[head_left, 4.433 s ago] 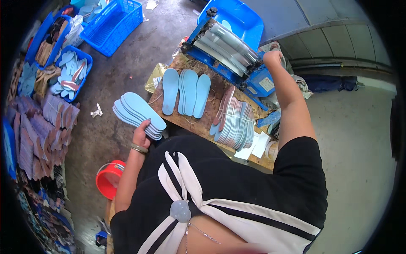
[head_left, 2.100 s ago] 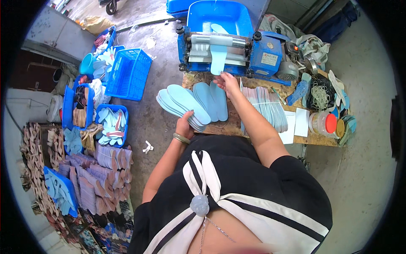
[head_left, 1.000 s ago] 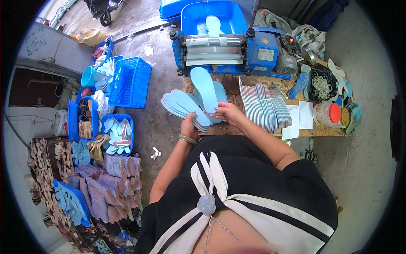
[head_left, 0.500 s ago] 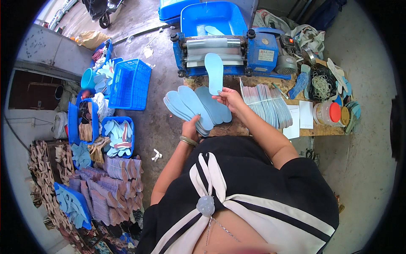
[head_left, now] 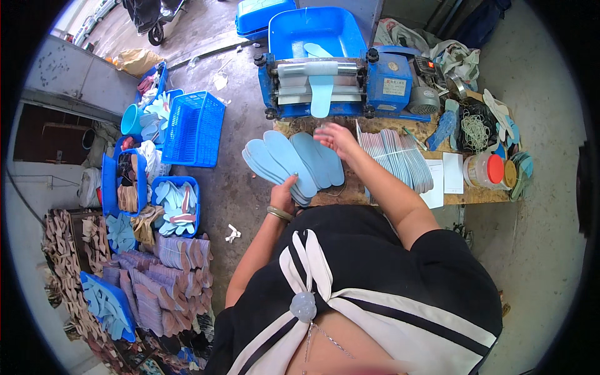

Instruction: Applying adhesive layer coating or rolling insoles for footwear manufacturing.

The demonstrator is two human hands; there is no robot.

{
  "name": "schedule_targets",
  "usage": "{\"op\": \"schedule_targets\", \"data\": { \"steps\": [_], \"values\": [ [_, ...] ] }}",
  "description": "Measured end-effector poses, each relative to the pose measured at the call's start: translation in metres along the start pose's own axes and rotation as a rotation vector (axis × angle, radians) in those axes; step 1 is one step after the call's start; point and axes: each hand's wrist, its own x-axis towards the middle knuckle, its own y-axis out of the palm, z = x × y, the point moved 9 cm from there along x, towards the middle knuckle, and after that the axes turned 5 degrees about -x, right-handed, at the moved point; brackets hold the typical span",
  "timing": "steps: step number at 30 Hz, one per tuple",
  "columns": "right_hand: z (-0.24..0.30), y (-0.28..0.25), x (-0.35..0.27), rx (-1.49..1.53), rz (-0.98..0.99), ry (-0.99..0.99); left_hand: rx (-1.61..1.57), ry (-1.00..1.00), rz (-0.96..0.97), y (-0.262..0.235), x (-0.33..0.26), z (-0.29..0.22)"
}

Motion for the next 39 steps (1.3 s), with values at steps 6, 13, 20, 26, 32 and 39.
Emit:
{"op": "schedule_targets", "data": {
  "steps": [6, 13, 20, 26, 32, 39],
  "values": [
    [-0.062, 0.019, -0.055, -0.271, 0.242, 0.24, -0.056, -0.038, -0.01, -0.003, 0.008, 0.003],
    [-0.097, 0.024, -0.089, -0.303, 0.389, 0.384, 0.04, -0.015, 0.017, 0.0, 0.017, 0.007],
    [-0.05, 0.014, -0.085, -0.254, 0.178, 0.226, -0.02, -0.035, -0.05, 0.009, 0.014, 0.002],
    [-0.028, -0.005, -0.062, -0.159, 0.092, 0.133, -0.137, -0.041, 0.048, 0.015, 0.017, 0.004],
    [-0.014, -0.01, -0.051, -0.132, 0.007, 0.108, -0.105, -0.026, 0.116, 0.006, 0.024, 0.01],
    [-0.015, -0.014, -0.046, -0.111, -0.017, 0.104, 0.058, 0.041, 0.018, 0.003, 0.015, 0.003]
  ]
}}
